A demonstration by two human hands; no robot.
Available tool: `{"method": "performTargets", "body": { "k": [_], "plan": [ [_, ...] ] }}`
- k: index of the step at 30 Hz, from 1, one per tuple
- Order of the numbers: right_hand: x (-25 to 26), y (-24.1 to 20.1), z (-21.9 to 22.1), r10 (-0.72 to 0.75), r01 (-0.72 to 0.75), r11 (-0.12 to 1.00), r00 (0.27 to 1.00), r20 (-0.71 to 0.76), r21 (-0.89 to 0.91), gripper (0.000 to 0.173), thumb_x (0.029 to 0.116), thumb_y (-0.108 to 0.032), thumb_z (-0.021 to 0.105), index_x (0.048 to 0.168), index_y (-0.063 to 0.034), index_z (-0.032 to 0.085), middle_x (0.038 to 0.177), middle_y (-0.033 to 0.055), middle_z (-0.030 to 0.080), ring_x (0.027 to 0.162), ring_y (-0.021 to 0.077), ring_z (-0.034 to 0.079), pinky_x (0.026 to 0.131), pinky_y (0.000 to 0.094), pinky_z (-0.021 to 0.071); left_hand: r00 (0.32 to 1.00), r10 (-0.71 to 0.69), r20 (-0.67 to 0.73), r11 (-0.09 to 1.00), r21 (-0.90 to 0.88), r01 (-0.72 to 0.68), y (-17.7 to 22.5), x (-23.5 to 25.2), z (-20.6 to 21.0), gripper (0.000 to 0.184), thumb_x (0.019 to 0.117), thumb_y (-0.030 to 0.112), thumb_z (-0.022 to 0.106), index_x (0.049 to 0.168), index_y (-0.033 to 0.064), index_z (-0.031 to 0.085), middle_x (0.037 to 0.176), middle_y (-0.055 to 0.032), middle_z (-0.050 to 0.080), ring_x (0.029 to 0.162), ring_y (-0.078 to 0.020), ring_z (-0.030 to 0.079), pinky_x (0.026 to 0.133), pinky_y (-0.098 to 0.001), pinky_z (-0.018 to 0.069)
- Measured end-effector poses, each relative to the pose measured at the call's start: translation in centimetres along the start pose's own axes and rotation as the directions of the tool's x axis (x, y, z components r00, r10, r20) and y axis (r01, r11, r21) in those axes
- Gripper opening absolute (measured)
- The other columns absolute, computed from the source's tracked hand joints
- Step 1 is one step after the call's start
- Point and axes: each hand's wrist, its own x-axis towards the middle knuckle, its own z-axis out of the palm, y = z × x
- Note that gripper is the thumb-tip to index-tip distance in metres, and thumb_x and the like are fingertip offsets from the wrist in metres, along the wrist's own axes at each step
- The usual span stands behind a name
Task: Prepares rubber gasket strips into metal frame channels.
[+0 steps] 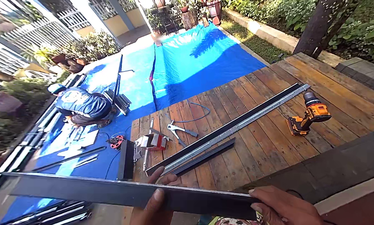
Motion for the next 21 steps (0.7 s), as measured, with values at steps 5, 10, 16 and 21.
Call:
{"method": "performTargets", "body": {
  "k": [5,10,16,21],
  "plan": [
    [0.9,-1.2,-4.2,0.085,-0.014,0.957,0.969,0.234,-0.291,0.021,0.0997,-0.022,0.069,0.108,-0.0044,0.077,0.098,0.0145,0.075,0.085,0.0219,0.073,0.072,0.0370,0.0603,0.767,-0.441,-0.465,0.897,-0.242,0.369,-6.4,-0.5,0.0,0.035,0.1119,0.030,0.039,0.127,0.0023,0.052,0.113,-0.0218,0.071,0.092,-0.0352,0.075,0.080,-0.0505,0.0635],
    [4.3,-1.5,-6.1,0.288,0.008,0.832,0.848,0.445,-0.554,0.028,0.1030,-0.030,0.062,0.111,-0.0078,0.077,0.096,0.0147,0.074,0.079,0.0302,0.072,0.064,0.0506,0.0579,0.607,-0.705,-0.367,0.708,-0.421,0.568,-15.0,0.0,-1.6,0.036,0.1107,0.028,0.045,0.131,-0.0004,0.053,0.109,-0.0213,0.072,0.089,-0.0303,0.075,0.080,-0.0419,0.0635],
    [4.7,0.3,-4.6,0.390,0.020,0.759,0.787,0.479,-0.651,0.025,0.0999,-0.031,0.064,0.109,-0.0135,0.079,0.096,0.0099,0.075,0.082,0.0292,0.073,0.066,0.0537,0.0583,0.580,-0.760,-0.293,0.498,0.311,0.809,-16.8,-0.3,-6.0,0.055,0.1089,0.048,0.044,0.101,-0.0013,0.068,0.076,-0.0117,0.073,0.063,-0.0209,0.071,0.062,-0.0368,0.0606],
    [2.9,1.4,-3.8,0.303,0.046,0.713,0.879,0.367,-0.700,0.022,0.0966,-0.036,0.065,0.101,-0.0201,0.078,0.087,0.0011,0.072,0.072,0.0193,0.071,0.056,0.0449,0.0581,0.922,-0.109,0.371,0.422,0.857,-0.295,-14.6,2.2,-1.7,0.043,0.0998,0.054,0.060,0.121,0.0189,0.072,0.109,0.0024,0.072,0.101,-0.0119,0.067,0.091,-0.0420,0.0561]
  ]
}}
